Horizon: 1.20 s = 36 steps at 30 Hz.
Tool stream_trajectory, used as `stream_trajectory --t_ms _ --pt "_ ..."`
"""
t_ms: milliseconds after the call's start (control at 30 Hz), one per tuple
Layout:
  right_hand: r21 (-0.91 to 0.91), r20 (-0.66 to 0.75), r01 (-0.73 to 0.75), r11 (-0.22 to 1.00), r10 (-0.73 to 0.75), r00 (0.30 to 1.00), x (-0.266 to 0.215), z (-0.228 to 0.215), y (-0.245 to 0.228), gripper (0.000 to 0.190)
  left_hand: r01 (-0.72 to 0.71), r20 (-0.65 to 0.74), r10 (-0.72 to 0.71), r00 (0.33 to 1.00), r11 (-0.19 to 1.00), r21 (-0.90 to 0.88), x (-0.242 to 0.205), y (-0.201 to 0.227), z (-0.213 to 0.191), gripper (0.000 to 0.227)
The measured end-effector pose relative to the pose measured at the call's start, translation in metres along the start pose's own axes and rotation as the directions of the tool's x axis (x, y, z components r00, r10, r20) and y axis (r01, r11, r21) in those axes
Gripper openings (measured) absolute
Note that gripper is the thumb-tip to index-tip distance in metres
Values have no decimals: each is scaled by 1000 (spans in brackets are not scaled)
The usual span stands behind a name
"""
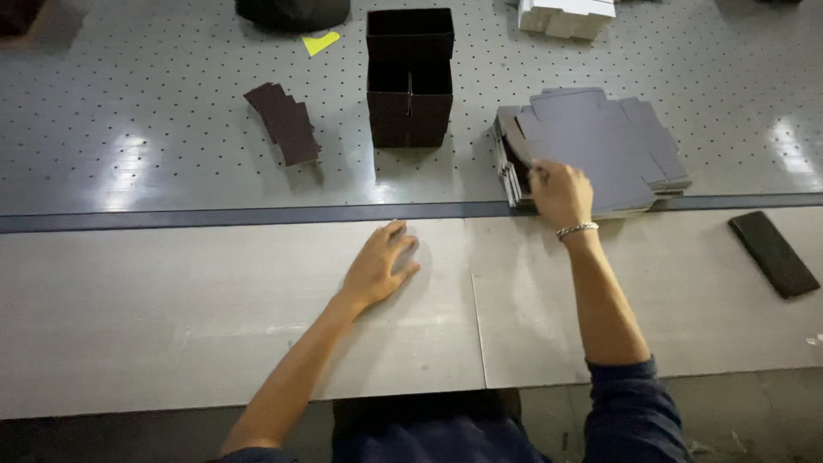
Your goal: The person assembles a small rectangular box from a flat white cardboard sheet and dark brown inserts. They fold the sheet along pre-scored lines, insert the dark pieces into slots, and stack the finished box with others on the table.
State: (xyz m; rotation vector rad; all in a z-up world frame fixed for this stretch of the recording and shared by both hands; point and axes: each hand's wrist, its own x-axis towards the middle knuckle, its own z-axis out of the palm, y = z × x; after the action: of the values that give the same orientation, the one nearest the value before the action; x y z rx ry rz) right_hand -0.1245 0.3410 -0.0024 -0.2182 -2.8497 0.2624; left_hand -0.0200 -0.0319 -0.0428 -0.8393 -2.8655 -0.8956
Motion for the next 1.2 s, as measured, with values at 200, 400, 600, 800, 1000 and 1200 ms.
stream_trajectory --t_ms 200,400,600,800,1000,1200 --pt "581 -460 83 810 243 854 -35 -72 -4 17 -91 -220 55 974 983 -157 -3 8 0 33" --pt "669 -636 311 675 303 710 -86 -90 13 40 -307 -333 242 911 938 -160 17 84 2 37" --pt "-115 -680 198 973 -222 699 -45 -28 -2 35 -393 -217 349 911 896 -207 39 114 24 33" --pt "-52 -262 28 998 -40 964 -21 -18 -27 34 -230 -50 226 973 922 -312 18 82 48 18" --pt "376 60 -86 923 69 996 32 -19 6 20 -221 -11 224 974 947 -233 21 76 61 23" --pt "82 -722 220 972 -94 686 -14 -100 -11 4 -164 -44 158 986 944 -287 20 91 32 30"
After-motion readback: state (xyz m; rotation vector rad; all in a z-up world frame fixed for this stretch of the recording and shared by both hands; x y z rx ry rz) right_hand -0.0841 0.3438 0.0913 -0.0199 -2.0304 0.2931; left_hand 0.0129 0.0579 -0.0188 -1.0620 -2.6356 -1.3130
